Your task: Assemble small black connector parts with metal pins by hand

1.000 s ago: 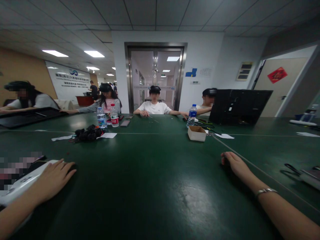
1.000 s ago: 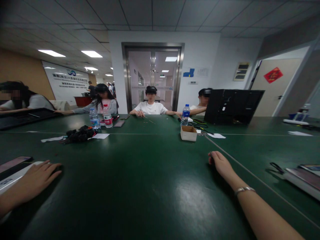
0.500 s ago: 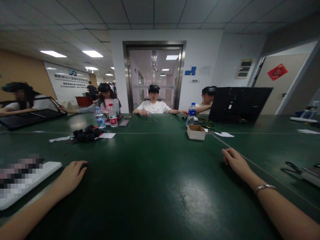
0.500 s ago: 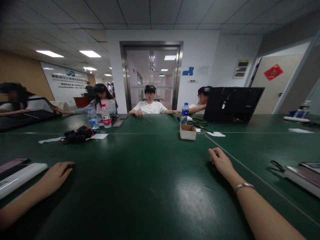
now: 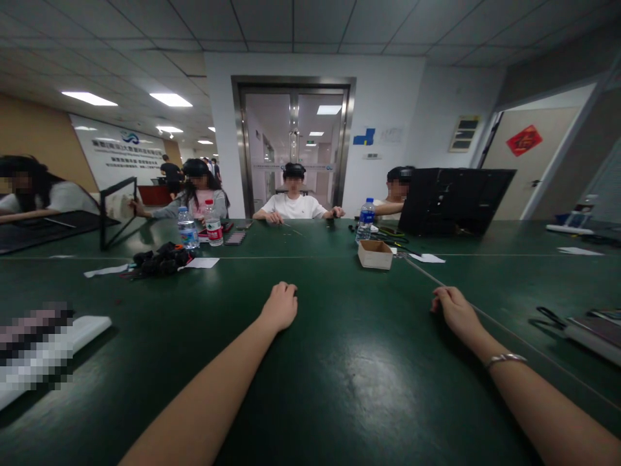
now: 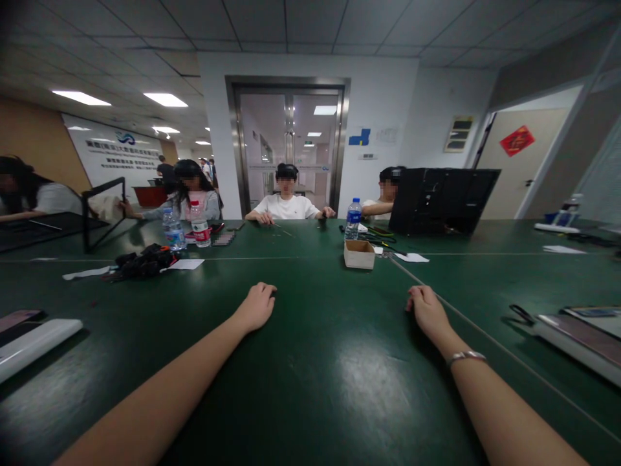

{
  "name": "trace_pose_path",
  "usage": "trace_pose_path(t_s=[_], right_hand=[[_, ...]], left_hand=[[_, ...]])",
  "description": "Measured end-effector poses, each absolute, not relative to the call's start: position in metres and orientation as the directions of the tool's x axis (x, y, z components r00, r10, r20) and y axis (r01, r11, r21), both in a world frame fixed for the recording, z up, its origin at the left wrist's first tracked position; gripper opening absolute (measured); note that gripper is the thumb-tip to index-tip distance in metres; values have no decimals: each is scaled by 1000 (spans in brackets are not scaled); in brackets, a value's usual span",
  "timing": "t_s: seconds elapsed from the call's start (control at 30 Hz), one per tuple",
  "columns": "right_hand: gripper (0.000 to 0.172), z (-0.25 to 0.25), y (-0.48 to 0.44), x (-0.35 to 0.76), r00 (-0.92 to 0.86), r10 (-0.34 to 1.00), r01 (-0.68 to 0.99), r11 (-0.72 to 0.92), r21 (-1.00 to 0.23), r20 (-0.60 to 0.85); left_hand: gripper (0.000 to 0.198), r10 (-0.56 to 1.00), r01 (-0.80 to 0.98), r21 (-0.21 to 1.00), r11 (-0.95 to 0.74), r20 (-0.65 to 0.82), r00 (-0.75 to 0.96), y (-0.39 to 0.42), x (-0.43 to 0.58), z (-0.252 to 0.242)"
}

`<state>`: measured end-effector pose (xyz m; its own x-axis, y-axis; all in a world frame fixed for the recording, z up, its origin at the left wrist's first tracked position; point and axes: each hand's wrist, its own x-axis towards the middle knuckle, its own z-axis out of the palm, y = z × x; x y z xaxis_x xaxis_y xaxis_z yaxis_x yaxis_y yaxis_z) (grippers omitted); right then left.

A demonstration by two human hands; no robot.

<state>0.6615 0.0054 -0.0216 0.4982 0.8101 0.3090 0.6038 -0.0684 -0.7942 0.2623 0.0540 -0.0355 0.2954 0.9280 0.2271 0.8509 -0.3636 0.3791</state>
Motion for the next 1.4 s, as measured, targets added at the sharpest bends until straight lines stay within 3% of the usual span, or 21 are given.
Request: trace_pose_path(t_s=[0.2,0.43,0.57,0.93,1.2,1.4], right_hand=[[37,-17,2,651,514,821,548,-90,-832,250],[23,-18,6,652,492,816,595,-63,-801,302],[31,-15,3,650,434,849,605,-28,-796,300],[21,-7,0,644,570,783,563,-151,-813,250],[26,-1,-3,657,662,703,605,-297,-739,260],[36,-1,-7,687,656,728,711,-508,-486,199]], left_hand=[[39,902,788,442,-429,252,350,51,278,-39],[39,894,760,472,-447,206,398,52,270,-32],[40,897,760,479,-439,185,401,50,270,-28],[40,893,767,458,-449,191,408,48,269,-25],[40,894,799,402,-448,179,411,47,271,-23],[40,894,796,408,-446,172,413,46,271,-22]])
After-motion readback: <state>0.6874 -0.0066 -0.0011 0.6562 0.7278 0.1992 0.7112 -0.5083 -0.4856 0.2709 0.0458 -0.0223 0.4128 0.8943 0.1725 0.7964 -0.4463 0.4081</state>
